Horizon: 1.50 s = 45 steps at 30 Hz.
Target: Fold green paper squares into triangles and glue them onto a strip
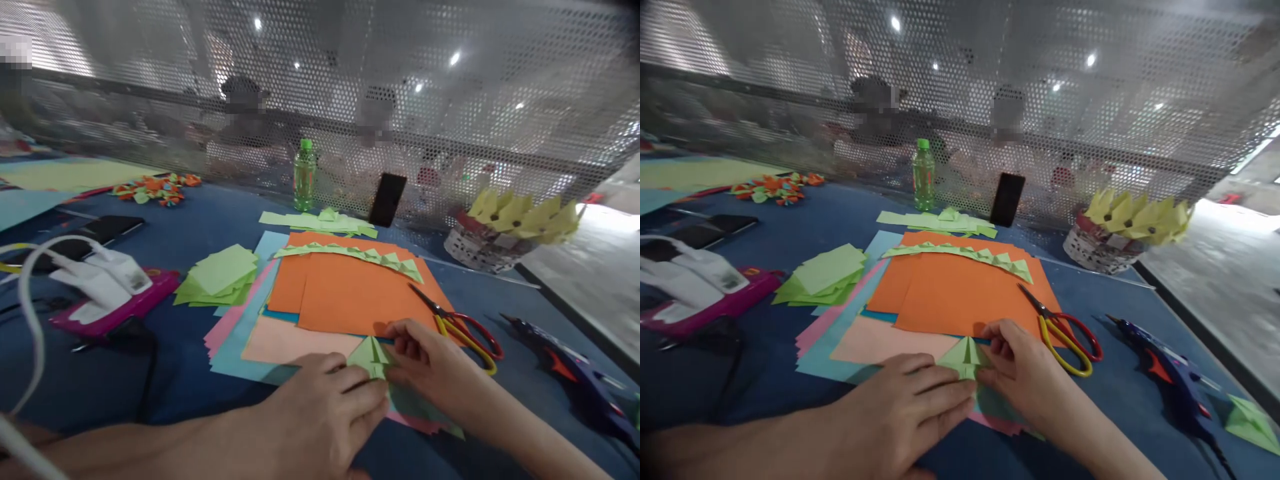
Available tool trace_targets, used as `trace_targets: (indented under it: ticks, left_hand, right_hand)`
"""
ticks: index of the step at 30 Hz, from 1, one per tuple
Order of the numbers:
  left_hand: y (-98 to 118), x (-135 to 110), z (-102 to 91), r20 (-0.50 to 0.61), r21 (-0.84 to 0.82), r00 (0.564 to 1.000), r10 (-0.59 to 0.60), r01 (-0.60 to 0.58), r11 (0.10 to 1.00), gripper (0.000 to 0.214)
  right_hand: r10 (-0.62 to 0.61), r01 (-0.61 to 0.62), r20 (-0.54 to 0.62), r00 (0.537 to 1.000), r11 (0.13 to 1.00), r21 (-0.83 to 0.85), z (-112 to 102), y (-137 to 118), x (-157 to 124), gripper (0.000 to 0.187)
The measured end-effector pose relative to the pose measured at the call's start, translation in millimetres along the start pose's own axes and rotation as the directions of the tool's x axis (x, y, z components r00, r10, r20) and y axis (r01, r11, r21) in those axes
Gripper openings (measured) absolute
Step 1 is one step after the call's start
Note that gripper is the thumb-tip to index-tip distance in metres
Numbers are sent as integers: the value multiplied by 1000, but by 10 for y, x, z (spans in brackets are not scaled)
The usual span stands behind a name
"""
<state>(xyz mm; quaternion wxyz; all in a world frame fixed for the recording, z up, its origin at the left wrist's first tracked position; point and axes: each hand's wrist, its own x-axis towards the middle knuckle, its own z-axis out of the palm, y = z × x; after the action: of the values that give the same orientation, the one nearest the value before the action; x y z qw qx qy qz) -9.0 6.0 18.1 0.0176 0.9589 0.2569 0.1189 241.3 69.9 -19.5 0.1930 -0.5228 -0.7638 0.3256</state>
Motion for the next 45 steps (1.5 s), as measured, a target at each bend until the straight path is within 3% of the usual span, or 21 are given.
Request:
trace_targets:
  ticks: [5,7,11,14,18,21,24,28,32,36,41,45]
  left_hand:
    - [-17,-3,60,-71,-87,997,-31,25,996,50]
    - [-33,2,103,-161,-120,987,-8,-11,993,51]
    - [-103,23,88,-223,-197,973,50,-95,976,48]
    - [-211,28,15,-285,-218,956,-75,11,976,31]
    - [-367,27,9,-168,-164,967,-192,165,973,41]
    - [-424,37,60,-49,-142,990,-134,126,982,61]
    - [-431,54,90,2,-138,998,-61,61,989,70]
    - [-414,68,67,14,-152,998,-62,64,986,57]
    - [-386,64,39,-2,-186,990,-138,135,973,44]
    - [-324,45,30,-96,-197,983,-156,135,971,41]
    - [-184,16,-17,-222,-182,970,-97,57,982,25]
    - [-111,10,-8,-138,-126,990,-43,25,992,25]
  right_hand:
    - [-7,4,54,999,999,51,-128,-138,-31,27]
    - [-17,13,54,998,998,68,-152,-190,-51,23]
    - [-69,59,66,995,989,133,-140,-233,-104,11]
    - [-143,135,50,989,982,130,-122,-231,-142,14]
    - [-192,187,81,978,980,64,-129,-254,-176,28]
    - [-240,240,87,967,971,13,-134,-289,-198,30]
    - [-290,292,84,953,956,-14,-120,-323,-229,32]
    - [-311,316,85,946,947,-49,-101,-369,-271,34]
    - [-309,316,84,947,945,-87,-110,-385,-265,35]
    - [-284,288,61,957,956,-58,-121,-374,-243,23]
    - [-198,201,82,977,979,-24,-129,-420,-302,16]
    - [-232,235,110,966,972,-13,-130,-429,-330,22]
